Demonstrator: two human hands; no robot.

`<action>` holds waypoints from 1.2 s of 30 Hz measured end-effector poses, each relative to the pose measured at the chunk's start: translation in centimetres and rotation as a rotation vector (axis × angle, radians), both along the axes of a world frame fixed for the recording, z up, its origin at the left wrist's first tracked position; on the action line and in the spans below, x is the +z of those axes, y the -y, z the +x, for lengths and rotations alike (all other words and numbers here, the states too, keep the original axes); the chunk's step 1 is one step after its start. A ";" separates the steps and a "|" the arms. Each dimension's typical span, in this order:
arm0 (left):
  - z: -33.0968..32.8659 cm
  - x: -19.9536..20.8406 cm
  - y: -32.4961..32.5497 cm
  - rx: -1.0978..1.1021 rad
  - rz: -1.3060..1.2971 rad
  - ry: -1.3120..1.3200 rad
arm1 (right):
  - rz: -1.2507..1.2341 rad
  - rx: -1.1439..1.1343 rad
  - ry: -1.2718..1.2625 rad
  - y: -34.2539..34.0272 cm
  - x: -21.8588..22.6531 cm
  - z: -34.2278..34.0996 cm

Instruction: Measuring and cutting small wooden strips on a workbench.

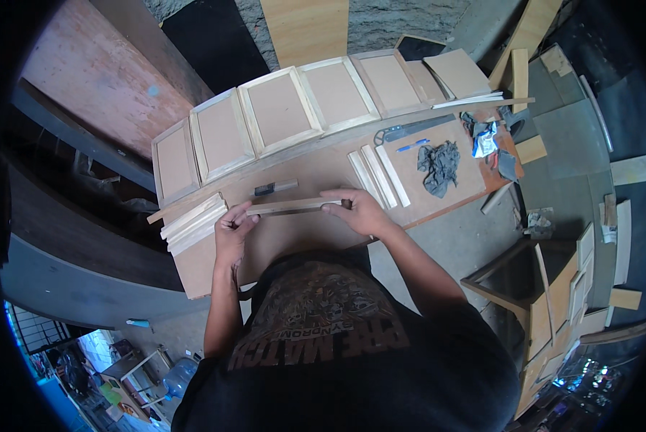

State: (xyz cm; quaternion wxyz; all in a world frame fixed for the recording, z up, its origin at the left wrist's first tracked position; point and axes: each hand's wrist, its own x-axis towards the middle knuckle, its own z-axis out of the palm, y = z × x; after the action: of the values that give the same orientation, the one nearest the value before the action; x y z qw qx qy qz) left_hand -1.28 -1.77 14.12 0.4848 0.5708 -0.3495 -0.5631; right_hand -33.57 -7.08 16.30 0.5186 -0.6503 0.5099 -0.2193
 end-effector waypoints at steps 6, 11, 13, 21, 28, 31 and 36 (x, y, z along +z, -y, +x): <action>-2.8 7.6 1.2 0.163 -0.237 -0.102 | -0.119 -0.078 0.078 0.8 4.6 -0.9; -3.8 10.3 1.3 0.162 -0.382 -0.152 | -0.091 -0.100 0.191 0.5 8.0 -1.4; -4.2 11.5 1.1 0.169 -0.414 -0.156 | -0.117 -0.085 0.204 0.5 7.9 -1.6; -4.5 12.7 1.4 0.165 -0.446 -0.118 | -0.216 -0.053 0.223 -0.3 8.4 -1.6; -4.7 13.2 1.4 0.173 -0.453 -0.151 | -0.252 -0.059 0.214 -0.6 9.3 -1.1; -4.9 13.5 1.1 0.168 -0.455 -0.145 | -0.227 -0.073 0.254 -0.8 10.0 -0.6; -4.8 14.3 0.5 0.113 -0.486 -0.189 | -0.258 -0.059 0.295 -0.7 10.2 -0.7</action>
State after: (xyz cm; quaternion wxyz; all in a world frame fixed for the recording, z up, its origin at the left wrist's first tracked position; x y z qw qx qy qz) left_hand -6.05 -2.23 28.43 0.6690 0.4010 -0.3950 -0.4854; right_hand -34.24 -6.34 26.46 0.4936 -0.6568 0.4149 -0.3909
